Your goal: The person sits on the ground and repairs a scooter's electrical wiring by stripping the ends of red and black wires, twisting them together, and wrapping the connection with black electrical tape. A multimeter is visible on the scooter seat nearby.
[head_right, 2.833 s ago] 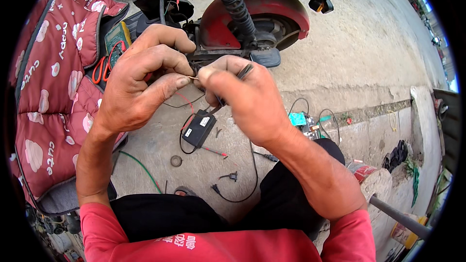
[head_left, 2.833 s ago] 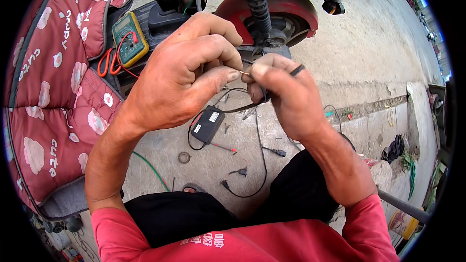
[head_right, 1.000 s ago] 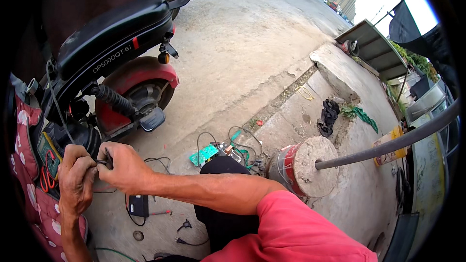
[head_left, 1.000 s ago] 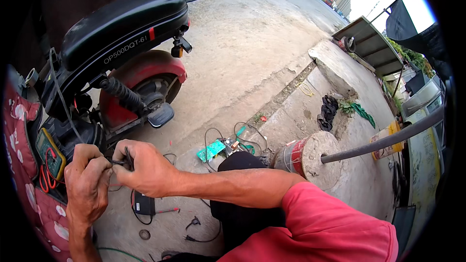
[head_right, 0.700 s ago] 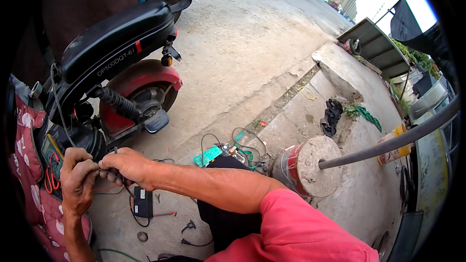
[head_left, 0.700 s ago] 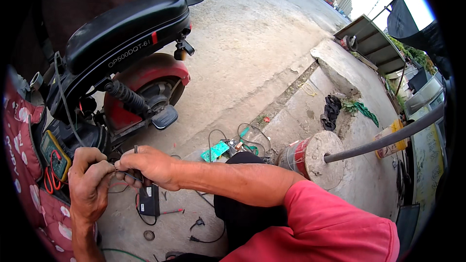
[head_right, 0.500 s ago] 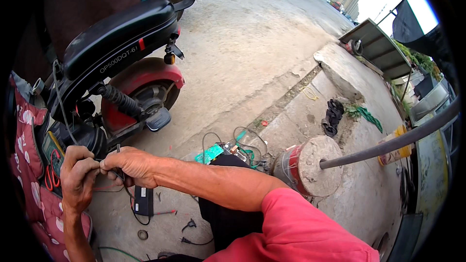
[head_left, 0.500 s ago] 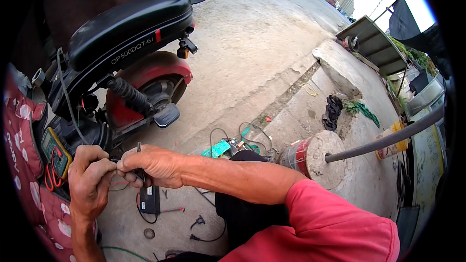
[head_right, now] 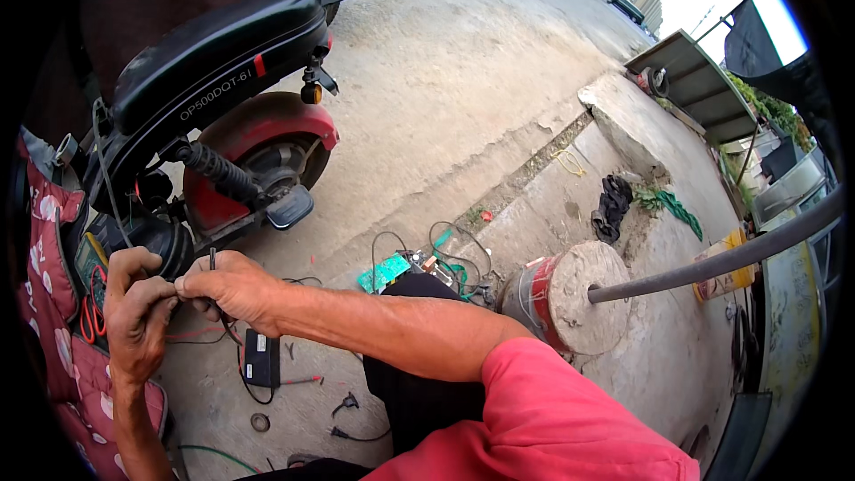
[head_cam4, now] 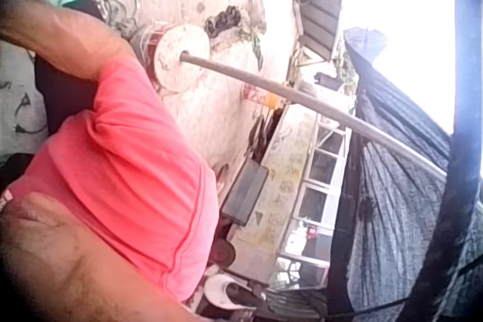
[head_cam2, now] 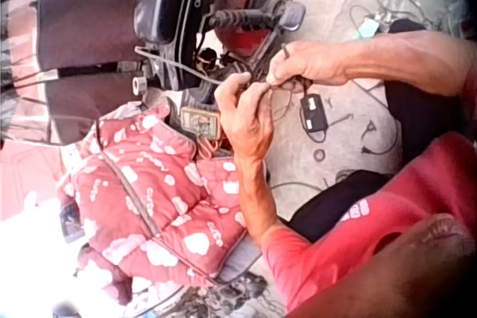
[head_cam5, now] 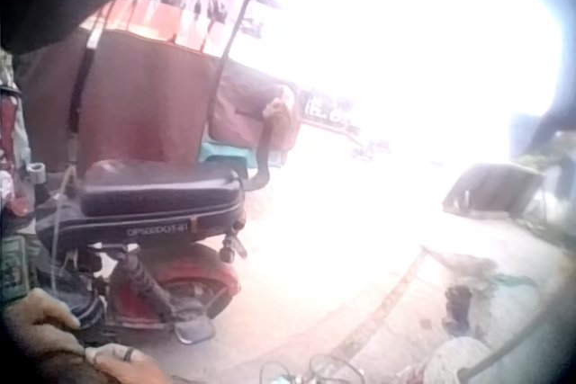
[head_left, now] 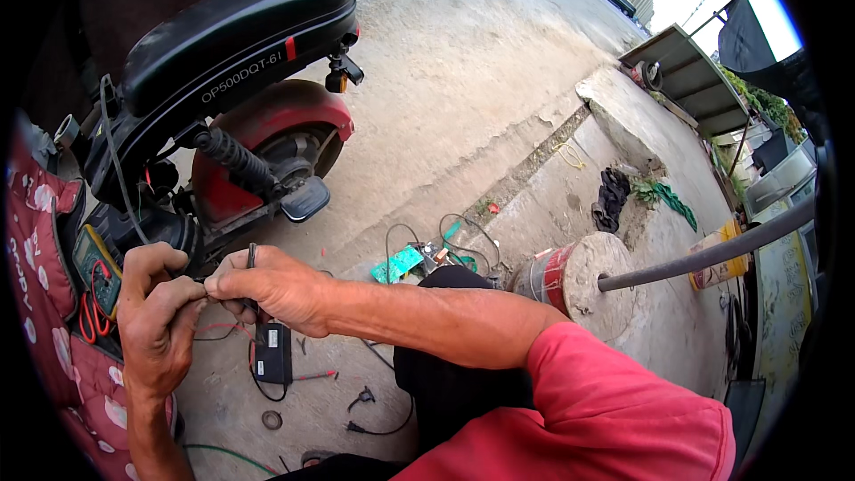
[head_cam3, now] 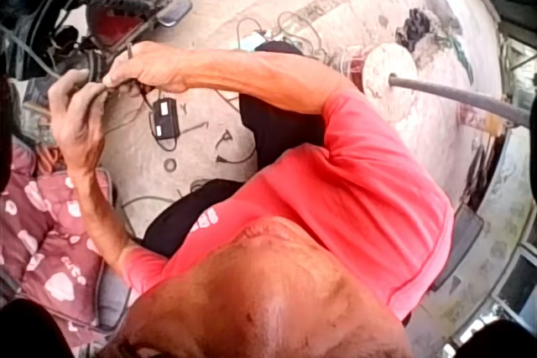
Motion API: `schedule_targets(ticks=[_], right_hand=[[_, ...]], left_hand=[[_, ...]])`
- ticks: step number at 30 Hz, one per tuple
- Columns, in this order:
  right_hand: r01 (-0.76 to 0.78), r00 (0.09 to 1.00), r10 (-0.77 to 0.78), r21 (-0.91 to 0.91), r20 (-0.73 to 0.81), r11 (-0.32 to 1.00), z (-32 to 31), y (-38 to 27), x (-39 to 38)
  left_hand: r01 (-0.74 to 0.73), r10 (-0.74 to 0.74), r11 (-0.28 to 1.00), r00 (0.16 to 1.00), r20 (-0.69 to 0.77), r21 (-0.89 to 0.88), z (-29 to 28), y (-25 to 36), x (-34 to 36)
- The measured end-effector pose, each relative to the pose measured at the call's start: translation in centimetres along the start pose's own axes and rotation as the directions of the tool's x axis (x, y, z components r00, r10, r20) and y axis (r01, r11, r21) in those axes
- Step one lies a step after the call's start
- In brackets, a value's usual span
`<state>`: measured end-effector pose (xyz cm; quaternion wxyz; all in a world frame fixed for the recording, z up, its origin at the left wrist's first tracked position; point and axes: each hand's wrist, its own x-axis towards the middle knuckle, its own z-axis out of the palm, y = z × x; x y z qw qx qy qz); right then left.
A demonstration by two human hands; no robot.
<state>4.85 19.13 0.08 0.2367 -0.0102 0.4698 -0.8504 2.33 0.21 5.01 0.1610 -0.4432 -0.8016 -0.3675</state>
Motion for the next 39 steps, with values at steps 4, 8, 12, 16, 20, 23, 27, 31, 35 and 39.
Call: schedule_targets(ticks=[4, 8, 12, 16, 20, 23, 27, 31, 35, 39], right_hand=[[0.015, 1.000, -0.015, 0.002, 0.018, 1.000, -0.2, 0.0, 0.2], [-0.046, 0.999, 0.046, -0.060, 0.008, 0.997, 0.3, -0.5, 0.1], [0.053, 0.997, -0.059, -0.095, -0.058, 0.994, 0.7, -0.1, 0.1], [0.126, 0.951, -0.267, -0.592, -0.158, 0.796, 2.1, -0.1, -0.3], [0.166, 0.931, -0.329, -0.622, -0.157, 0.765, 2.4, 0.1, -0.4], [0.080, 0.978, -0.138, -0.331, -0.155, 0.940, 1.7, -0.2, -0.1], [0.033, 0.999, -0.032, 0.046, -0.025, 0.998, 0.8, -0.3, 0.1], [-0.159, 0.987, 0.147, 0.225, 0.069, 0.961, 1.0, -1.0, -0.3], [-0.263, 0.965, 0.251, 0.292, 0.078, 0.920, 1.4, -1.2, -0.7], [-0.228, 0.974, 0.215, 0.319, 0.074, 0.920, 1.1, -1.0, -0.8]], left_hand=[[-0.011, 0.011, 1.000, 1.000, 0.003, 0.007, -0.2, 0.3, 0.5], [-0.002, 0.001, 1.000, 0.999, 0.037, 0.021, -1.1, -0.4, 0.3], [0.034, -0.034, 0.999, 0.990, 0.140, 0.003, -1.5, -0.5, 0.3], [0.105, -0.110, 0.994, 0.971, 0.212, 0.033, -1.9, -1.5, -0.8], [0.086, -0.089, 0.996, 0.974, 0.210, 0.021, -2.0, -2.0, -1.3], [0.019, -0.018, 1.000, 0.986, 0.166, -0.002, -2.0, -2.3, -1.2], [-0.074, 0.073, 0.997, 0.996, 0.052, 0.014, -1.1, -2.6, -1.1], [-0.185, 0.187, 0.981, 0.982, -0.029, 0.050, -0.4, -3.3, -1.1], [-0.267, 0.274, 0.956, 0.960, -0.049, 0.121, -0.2, -3.5, -1.0], [-0.301, 0.306, 0.943, 0.952, -0.012, 0.144, -0.4, -3.4, -0.8]])
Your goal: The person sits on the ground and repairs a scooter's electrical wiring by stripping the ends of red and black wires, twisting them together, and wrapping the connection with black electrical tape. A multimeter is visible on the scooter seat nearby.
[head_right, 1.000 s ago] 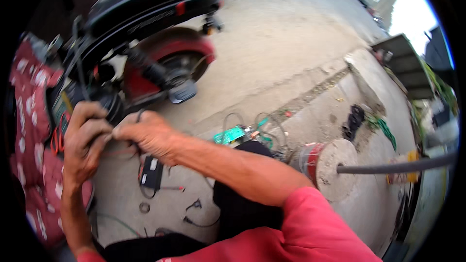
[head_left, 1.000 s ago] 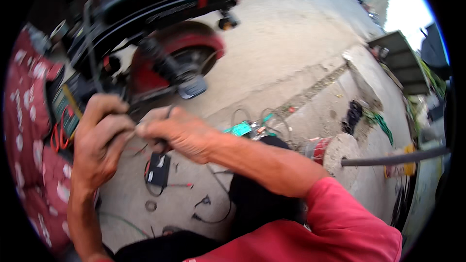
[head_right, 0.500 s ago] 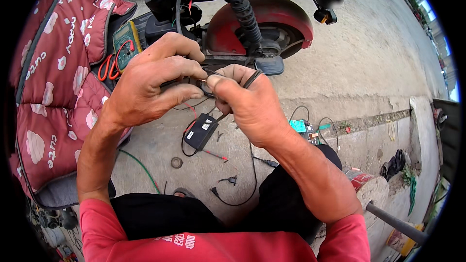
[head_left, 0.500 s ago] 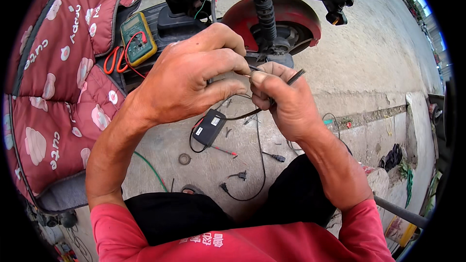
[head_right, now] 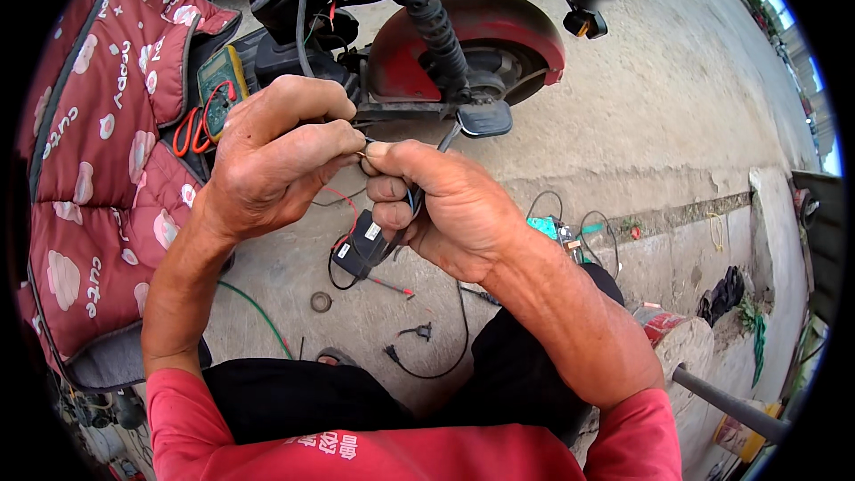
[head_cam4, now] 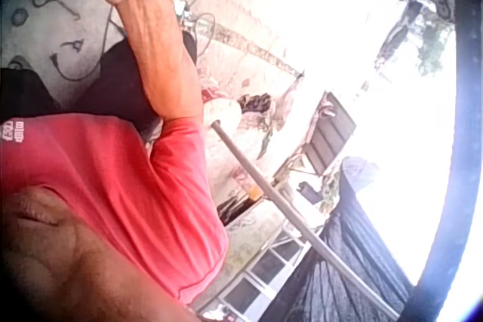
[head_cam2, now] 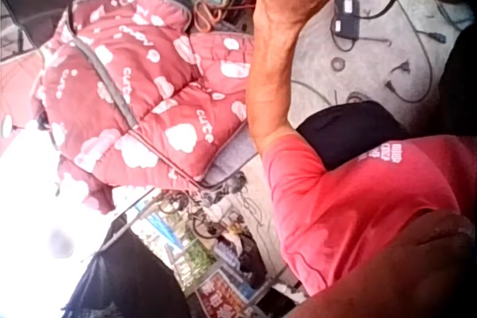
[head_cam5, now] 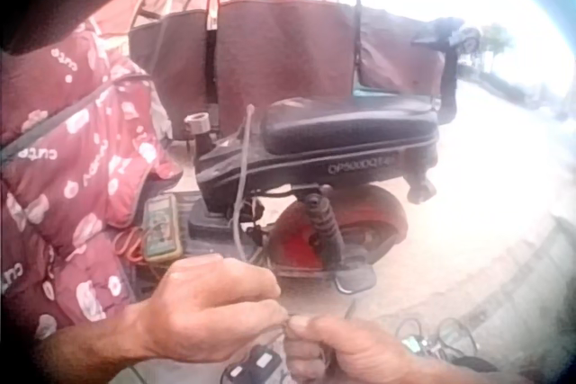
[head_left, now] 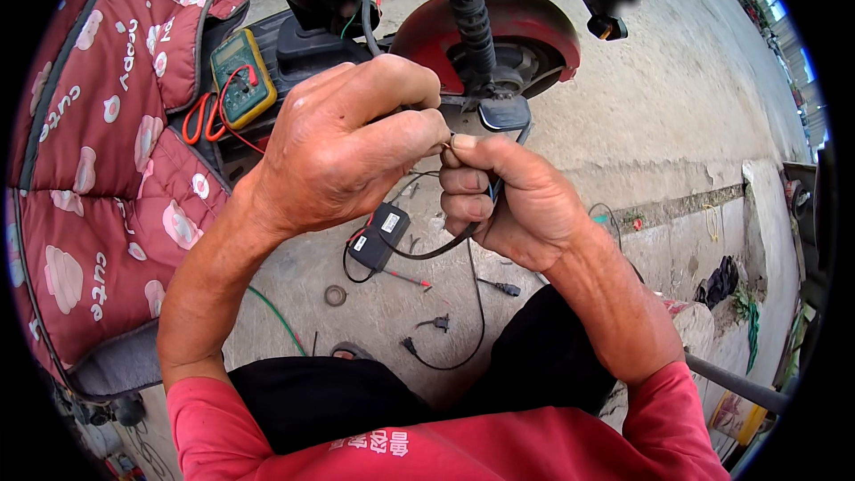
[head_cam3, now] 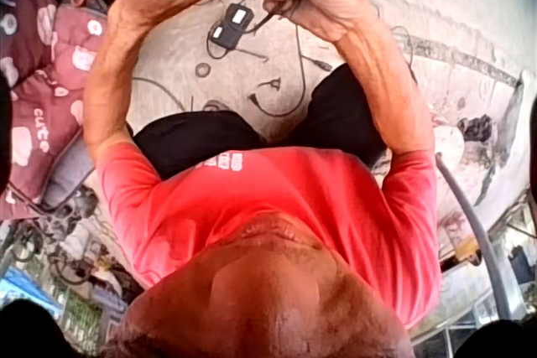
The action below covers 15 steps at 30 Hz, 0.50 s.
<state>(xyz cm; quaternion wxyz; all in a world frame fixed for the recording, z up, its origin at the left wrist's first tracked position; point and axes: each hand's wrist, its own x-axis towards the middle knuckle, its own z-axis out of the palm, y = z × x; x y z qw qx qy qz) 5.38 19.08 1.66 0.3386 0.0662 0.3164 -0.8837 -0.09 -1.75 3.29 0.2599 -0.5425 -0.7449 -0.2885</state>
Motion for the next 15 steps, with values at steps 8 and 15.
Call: schedule_targets(ticks=[8, 15], right_hand=[[0.249, 0.910, -0.402, -0.641, -0.102, 0.726, 0.9, 0.5, 0.0], [0.431, 0.642, -0.679, -0.900, 0.358, -0.067, -0.1, 0.8, 0.6]], left_hand=[[0.133, -0.120, 0.987, 0.984, 0.129, -0.092, -0.5, 0.6, 0.2], [0.304, -0.265, 0.931, 0.943, 0.199, -0.201, -1.4, 1.0, 0.3]])
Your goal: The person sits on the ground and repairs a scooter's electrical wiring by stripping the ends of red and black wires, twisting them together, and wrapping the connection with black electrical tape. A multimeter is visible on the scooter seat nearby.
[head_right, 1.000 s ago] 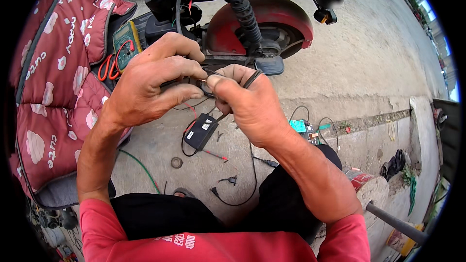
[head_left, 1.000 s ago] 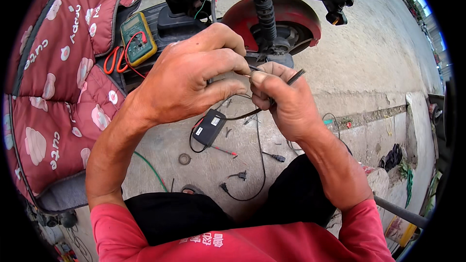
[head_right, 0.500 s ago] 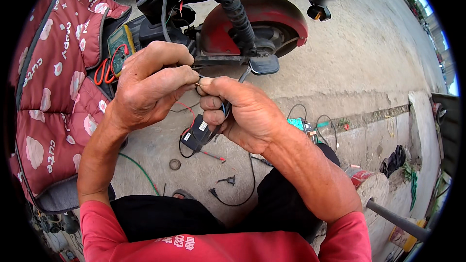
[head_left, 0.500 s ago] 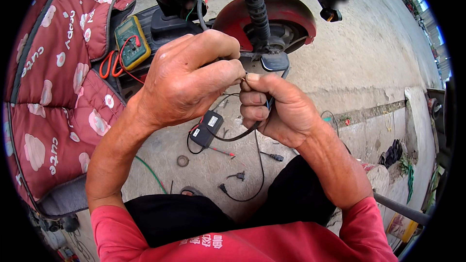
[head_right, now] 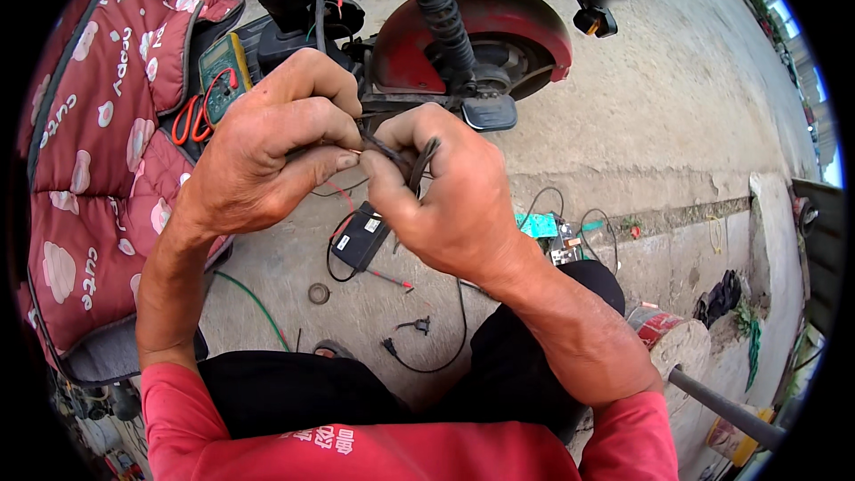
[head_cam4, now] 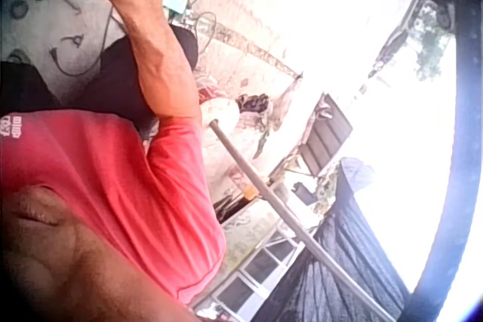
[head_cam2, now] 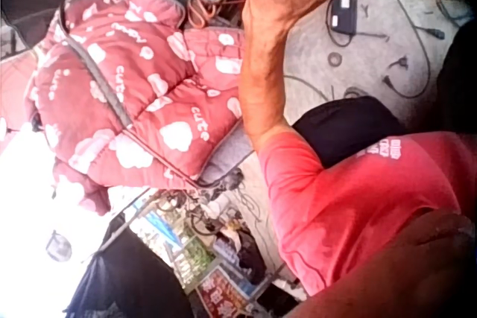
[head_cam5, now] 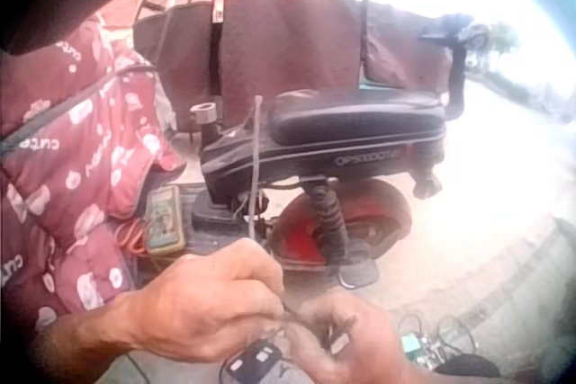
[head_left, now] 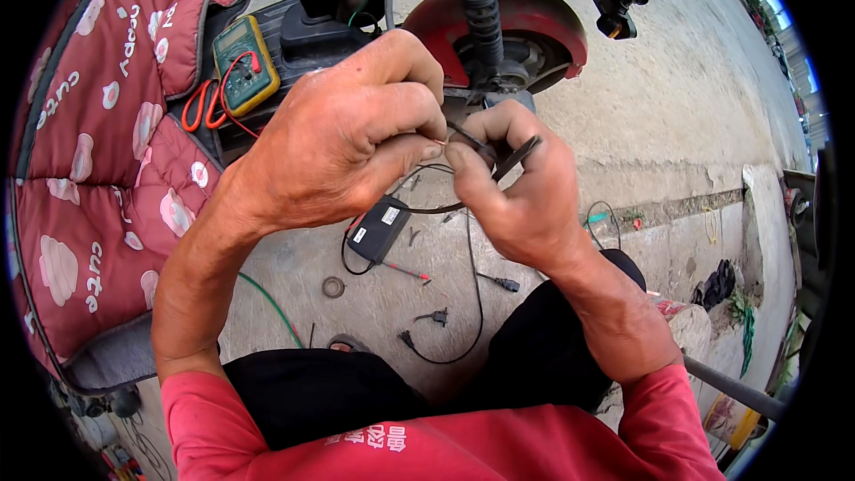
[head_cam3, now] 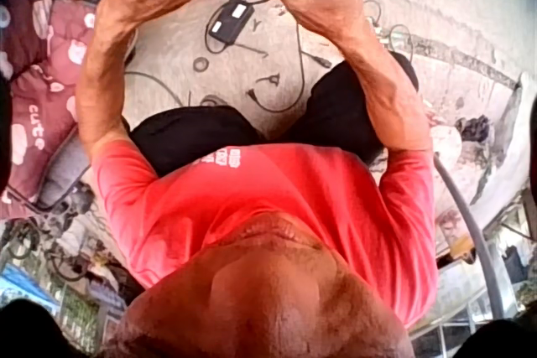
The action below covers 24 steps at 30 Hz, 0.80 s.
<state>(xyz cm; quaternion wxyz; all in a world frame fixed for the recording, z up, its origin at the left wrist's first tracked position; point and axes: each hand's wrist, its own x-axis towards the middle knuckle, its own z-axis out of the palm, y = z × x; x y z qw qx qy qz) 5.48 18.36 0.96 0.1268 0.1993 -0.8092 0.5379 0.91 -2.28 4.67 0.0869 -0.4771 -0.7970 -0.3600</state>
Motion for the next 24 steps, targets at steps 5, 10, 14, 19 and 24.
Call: schedule_targets(ticks=[5, 10, 14, 19, 24], right_hand=[[-0.535, 0.844, 0.430, 0.566, 0.320, 0.627, -0.3, 0.5, 0.4], [-0.635, 0.768, 0.380, 0.685, 0.515, 0.357, -0.5, 0.9, 0.3], [-0.668, 0.723, 0.376, 0.726, 0.579, 0.165, -0.5, 0.7, 0.3], [-0.679, 0.655, 0.344, 0.724, 0.673, -0.122, -0.4, 0.5, 0.3], [-0.657, 0.683, 0.419, 0.754, 0.598, -0.006, -0.3, 0.1, 0.0]], left_hand=[[-0.020, 0.022, 0.999, 0.998, -0.067, 0.028, 0.0, -0.5, -0.3], [-0.060, 0.062, 0.998, 0.994, -0.091, 0.023, 0.0, -0.7, -0.4], [-0.078, 0.081, 0.997, 0.991, -0.103, 0.025, 0.1, -0.6, -0.4], [-0.139, 0.135, 0.990, 0.984, -0.120, -0.022, 0.3, -0.9, -0.4], [-0.154, 0.156, 0.988, 0.983, -0.094, 0.030, 0.6, -0.8, -0.1]])
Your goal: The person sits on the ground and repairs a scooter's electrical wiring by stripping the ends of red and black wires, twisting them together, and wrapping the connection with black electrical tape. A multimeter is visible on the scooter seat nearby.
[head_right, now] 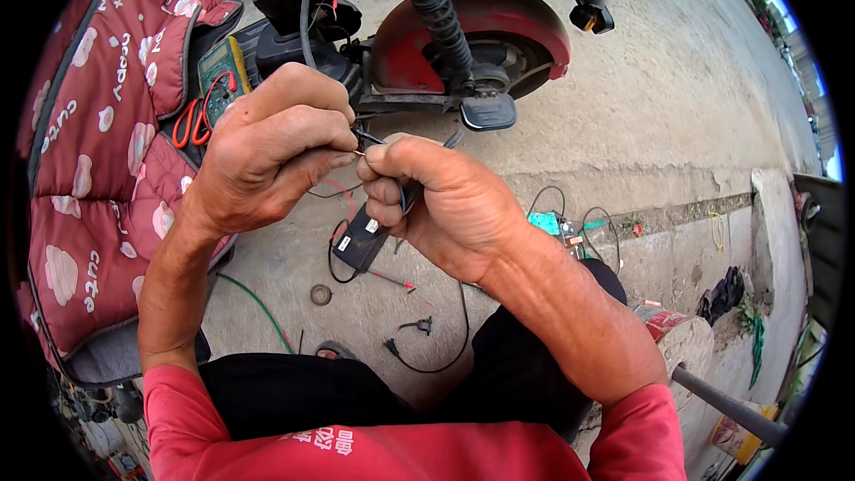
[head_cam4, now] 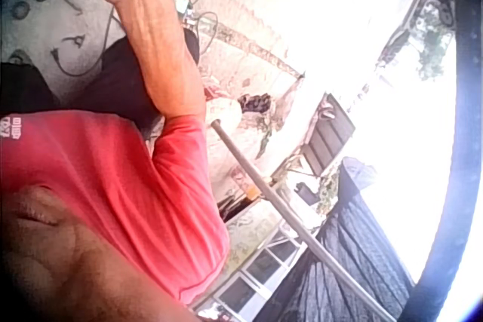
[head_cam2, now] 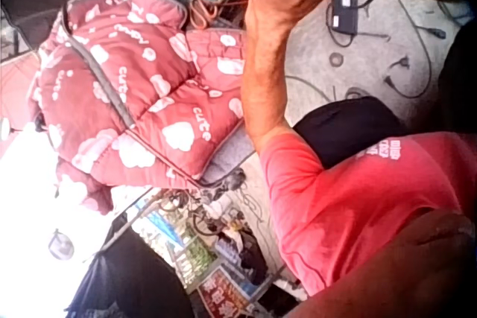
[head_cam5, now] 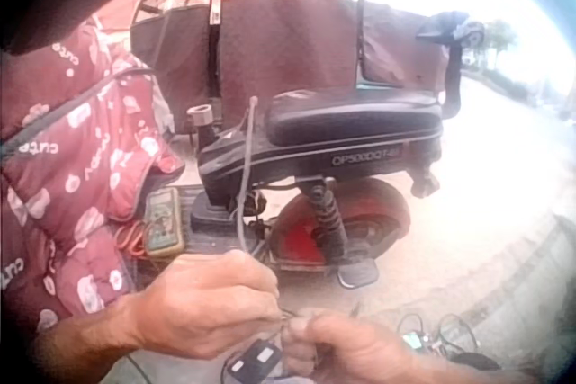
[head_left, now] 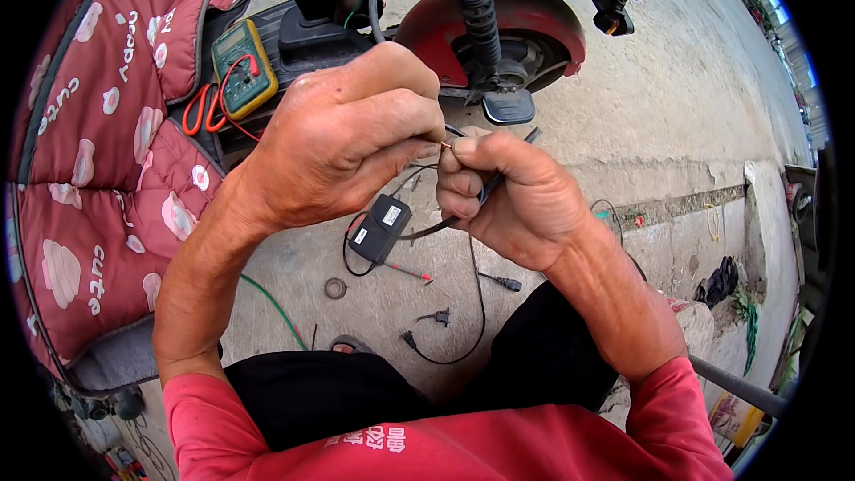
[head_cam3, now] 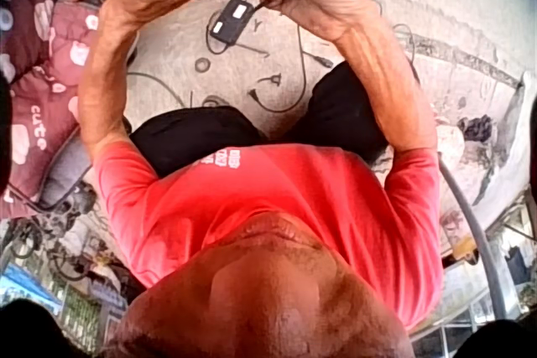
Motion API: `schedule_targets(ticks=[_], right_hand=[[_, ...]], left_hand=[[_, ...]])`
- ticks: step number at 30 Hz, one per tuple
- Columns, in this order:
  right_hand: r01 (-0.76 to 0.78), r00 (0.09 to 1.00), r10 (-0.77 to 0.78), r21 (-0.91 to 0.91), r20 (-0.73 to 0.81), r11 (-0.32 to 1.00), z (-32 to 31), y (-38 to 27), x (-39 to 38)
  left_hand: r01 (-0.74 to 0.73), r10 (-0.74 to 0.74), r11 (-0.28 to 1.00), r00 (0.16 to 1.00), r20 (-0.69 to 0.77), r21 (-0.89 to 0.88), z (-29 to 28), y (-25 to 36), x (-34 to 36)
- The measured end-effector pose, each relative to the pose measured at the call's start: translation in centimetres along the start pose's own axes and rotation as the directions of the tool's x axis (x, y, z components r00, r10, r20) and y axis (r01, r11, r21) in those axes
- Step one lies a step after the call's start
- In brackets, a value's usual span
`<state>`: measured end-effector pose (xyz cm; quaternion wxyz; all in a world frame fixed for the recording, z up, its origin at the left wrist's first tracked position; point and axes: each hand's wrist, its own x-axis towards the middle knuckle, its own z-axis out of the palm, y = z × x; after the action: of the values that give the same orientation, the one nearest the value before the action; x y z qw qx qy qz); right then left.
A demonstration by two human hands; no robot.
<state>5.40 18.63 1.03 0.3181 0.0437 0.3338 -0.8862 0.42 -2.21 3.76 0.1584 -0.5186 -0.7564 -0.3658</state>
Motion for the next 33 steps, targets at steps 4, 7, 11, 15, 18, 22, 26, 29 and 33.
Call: schedule_targets(ticks=[4, 7, 11, 15, 18, 22, 26, 29, 33], right_hand=[[0.166, 0.971, -0.208, -0.297, -0.116, 0.941, -0.1, 0.7, 0.0], [0.278, 0.905, -0.410, -0.569, -0.115, 0.774, 0.3, 0.9, 0.2], [0.389, 0.644, -0.709, -0.921, 0.287, -0.020, 0.5, 0.5, 0.2], [0.377, 0.495, -0.712, -0.861, 0.498, -0.341, 0.0, 0.0, 0.6], [0.245, 0.828, -0.547, -0.799, -0.122, 0.549, 0.9, -0.4, 0.0], [0.208, 0.930, -0.316, -0.441, -0.188, 0.873, 0.2, 0.2, -0.1], [0.181, 0.976, -0.200, -0.184, -0.088, 0.966, 0.5, 0.8, -0.2], [0.073, 0.995, -0.080, -0.120, -0.051, 0.990, 0.3, 0.8, -0.5], [0.005, 0.999, -0.006, 0.018, 0.053, 1.000, -0.4, 0.7, -0.6]], left_hand=[[0.053, -0.055, 0.998, 0.997, 0.060, 0.037, -0.1, 0.4, 0.3], [0.135, -0.133, 0.990, 0.988, 0.083, -0.027, -0.2, 0.6, 0.3], [0.193, -0.181, 0.973, 0.979, 0.096, -0.129, -0.3, 0.3, 0.3], [0.328, -0.322, 0.926, 0.945, 0.065, -0.186, -0.1, 0.8, 0.4], [0.378, -0.403, 0.901, 0.911, -0.086, -0.214, -0.2, 1.8, 0.1], [0.622, -0.708, 0.603, 0.706, 0.024, -0.500, -0.4, 1.6, -2.0], [0.612, -0.759, 0.169, 0.581, 0.294, -0.773, 1.4, 1.5, -2.9], [0.497, -0.676, 0.012, 0.643, 0.360, -0.867, 2.5, 1.7, -2.7], [0.428, -0.626, -0.089, 0.678, 0.385, -0.900, 3.1, 1.4, -1.9]])
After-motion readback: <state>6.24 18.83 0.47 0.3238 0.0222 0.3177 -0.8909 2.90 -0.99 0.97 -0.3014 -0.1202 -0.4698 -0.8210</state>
